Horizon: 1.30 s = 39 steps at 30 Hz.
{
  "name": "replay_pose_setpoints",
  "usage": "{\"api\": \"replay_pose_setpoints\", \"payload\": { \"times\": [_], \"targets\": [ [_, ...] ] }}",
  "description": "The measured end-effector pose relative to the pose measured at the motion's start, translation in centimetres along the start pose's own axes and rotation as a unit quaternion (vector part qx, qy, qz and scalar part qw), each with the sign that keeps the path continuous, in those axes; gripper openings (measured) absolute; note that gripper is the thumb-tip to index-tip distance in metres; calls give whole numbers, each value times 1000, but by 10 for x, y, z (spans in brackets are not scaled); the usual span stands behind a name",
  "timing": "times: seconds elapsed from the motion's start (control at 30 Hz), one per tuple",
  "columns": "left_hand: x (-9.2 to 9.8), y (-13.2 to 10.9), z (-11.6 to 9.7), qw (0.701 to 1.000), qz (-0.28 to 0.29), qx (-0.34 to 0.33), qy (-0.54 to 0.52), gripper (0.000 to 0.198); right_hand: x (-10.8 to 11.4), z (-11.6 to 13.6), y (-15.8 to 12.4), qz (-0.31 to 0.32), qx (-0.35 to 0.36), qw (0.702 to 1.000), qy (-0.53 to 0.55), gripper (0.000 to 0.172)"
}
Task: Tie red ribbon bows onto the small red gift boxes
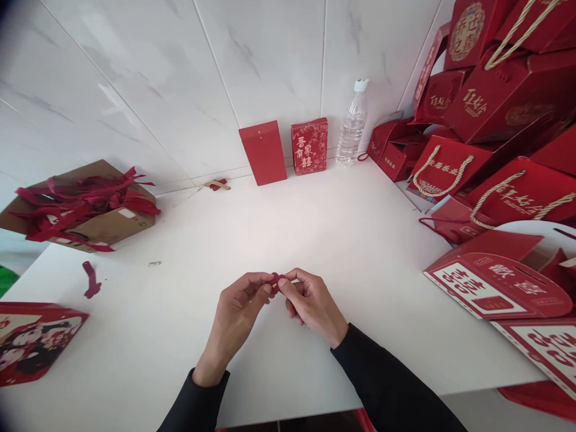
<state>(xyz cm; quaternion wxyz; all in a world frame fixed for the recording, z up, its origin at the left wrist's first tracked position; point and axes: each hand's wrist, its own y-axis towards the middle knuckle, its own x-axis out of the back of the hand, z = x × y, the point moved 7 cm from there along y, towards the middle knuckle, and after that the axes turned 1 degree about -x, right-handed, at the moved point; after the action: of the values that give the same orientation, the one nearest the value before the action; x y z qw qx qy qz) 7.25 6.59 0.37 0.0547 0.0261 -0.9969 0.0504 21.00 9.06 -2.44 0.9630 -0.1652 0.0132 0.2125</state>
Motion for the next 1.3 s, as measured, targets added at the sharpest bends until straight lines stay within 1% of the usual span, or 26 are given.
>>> {"api": "replay_pose_setpoints", "payload": {
  "times": [0.1, 0.2, 0.3, 0.43, 0.53, 0.7, 0.93, 1.1, 1.3],
  "targets": [
    [0, -1, -1, 1000, 5, -7, 2, 16, 0, 0, 1, 4, -4, 1000, 3, 45],
    [-3, -2, -3, 998, 17, -32, 45, 16, 2, -2, 1, 8, -10, 1000, 6, 44],
    [-3, -3, -4, 993, 15, -66, 93, 16, 5, -4, 1, 10, -10, 1000, 8, 43],
    [-3, -4, -10, 980, 15, -131, 153, 19, 6, -4, 1, 13, 0, 1000, 5, 43],
    [-1, -6, -13, 970, 22, -158, 184, 20, 4, -5, 2, 17, 9, 1000, -1, 42],
    [2, -8, -16, 961, 21, -169, 217, 19, 0, -3, 1, 26, 22, 999, -17, 40],
    [-3, -11, -15, 955, -18, -181, 233, 20, -2, 1, 0, 36, 45, 998, -19, 38],
    [-6, -13, -11, 947, -12, -183, 263, 21, -2, -3, 2, 29, 63, 997, -29, 34],
    [-6, -12, -12, 930, -5, -185, 319, 21, -1, -3, 1, 10, 84, 994, -69, 22]
  ]
}}
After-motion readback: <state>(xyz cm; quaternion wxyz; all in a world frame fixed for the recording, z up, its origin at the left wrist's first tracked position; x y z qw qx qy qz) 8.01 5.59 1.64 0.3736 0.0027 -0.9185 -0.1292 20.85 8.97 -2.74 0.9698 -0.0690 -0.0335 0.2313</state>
